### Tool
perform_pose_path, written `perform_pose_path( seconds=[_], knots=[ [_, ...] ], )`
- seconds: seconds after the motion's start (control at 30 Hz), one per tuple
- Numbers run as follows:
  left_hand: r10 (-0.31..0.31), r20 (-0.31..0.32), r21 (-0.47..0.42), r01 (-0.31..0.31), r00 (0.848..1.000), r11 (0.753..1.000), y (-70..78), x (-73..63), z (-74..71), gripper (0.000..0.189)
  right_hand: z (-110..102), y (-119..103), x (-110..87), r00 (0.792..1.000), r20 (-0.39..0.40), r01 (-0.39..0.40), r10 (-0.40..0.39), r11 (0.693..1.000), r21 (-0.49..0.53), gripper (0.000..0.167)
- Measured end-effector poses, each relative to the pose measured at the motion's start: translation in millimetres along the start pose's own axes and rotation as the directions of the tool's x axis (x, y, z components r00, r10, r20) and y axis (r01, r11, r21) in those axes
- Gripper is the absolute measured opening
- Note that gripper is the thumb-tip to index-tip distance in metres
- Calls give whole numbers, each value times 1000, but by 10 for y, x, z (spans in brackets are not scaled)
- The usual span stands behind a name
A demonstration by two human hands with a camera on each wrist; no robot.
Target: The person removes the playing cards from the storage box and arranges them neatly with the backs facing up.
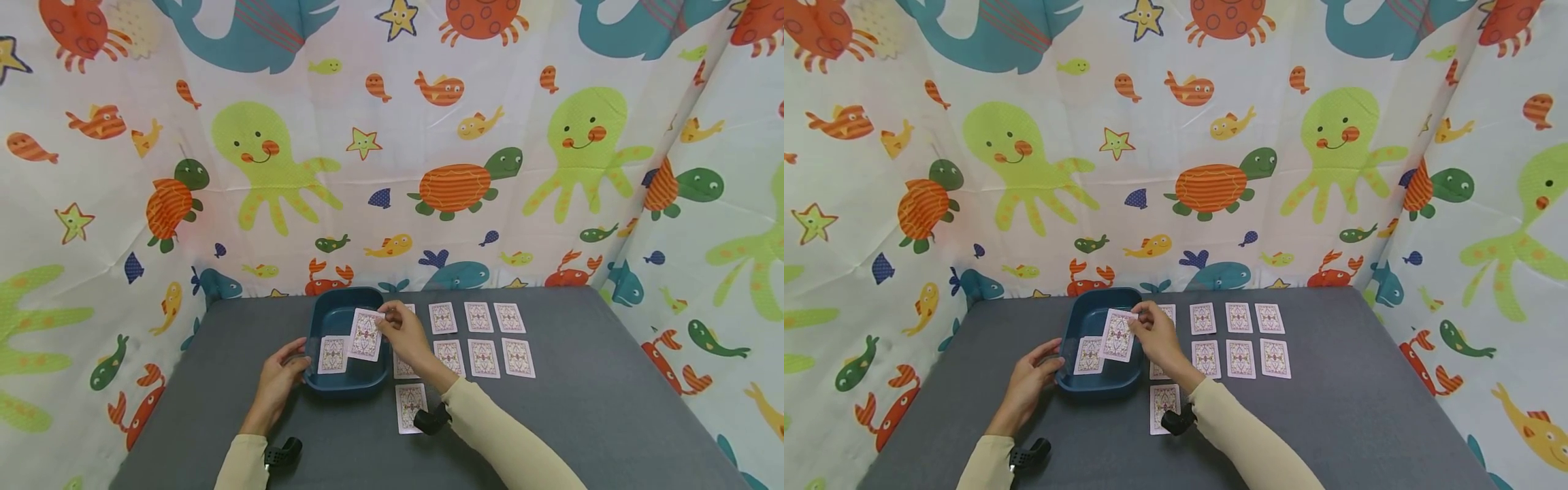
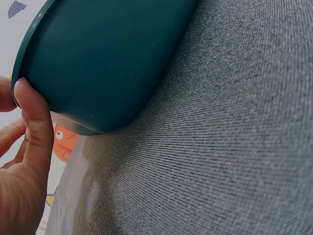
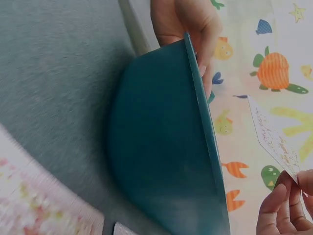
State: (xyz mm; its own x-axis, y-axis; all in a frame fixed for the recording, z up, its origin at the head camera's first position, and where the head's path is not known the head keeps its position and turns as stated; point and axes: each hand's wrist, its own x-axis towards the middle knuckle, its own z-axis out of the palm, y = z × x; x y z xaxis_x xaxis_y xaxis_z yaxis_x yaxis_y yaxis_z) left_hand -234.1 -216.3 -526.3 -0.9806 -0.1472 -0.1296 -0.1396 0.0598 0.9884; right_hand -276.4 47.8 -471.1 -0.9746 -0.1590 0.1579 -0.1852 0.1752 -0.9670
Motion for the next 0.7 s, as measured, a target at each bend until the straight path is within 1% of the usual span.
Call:
perform_pose_path(
  seconds=[0.2,0.3,0.33,0.5,0.57,0.7],
  knots=[
    [-2,10,-3,2,1000,1000,9,1,6,50,-227,59,-148,1000,-9,-6,6,1000,17,18],
    [-4,14,-5,4,1000,1000,9,0,11,49,-338,82,-218,1000,-17,-20,21,1000,5,19],
    [-4,12,-6,4,1000,1000,7,2,12,49,-375,68,-246,999,-17,-28,28,1000,2,20],
    [-6,2,-3,6,1000,1000,-2,0,13,49,-567,-143,-436,998,7,-60,60,998,-20,21],
    [-7,2,1,7,1000,1000,-4,-1,12,49,-630,-202,-503,999,14,-48,49,998,-35,20],
    [-3,1,8,3,1000,1000,5,3,10,49,-731,-167,-557,999,12,-42,43,997,-59,18]
  ],
)
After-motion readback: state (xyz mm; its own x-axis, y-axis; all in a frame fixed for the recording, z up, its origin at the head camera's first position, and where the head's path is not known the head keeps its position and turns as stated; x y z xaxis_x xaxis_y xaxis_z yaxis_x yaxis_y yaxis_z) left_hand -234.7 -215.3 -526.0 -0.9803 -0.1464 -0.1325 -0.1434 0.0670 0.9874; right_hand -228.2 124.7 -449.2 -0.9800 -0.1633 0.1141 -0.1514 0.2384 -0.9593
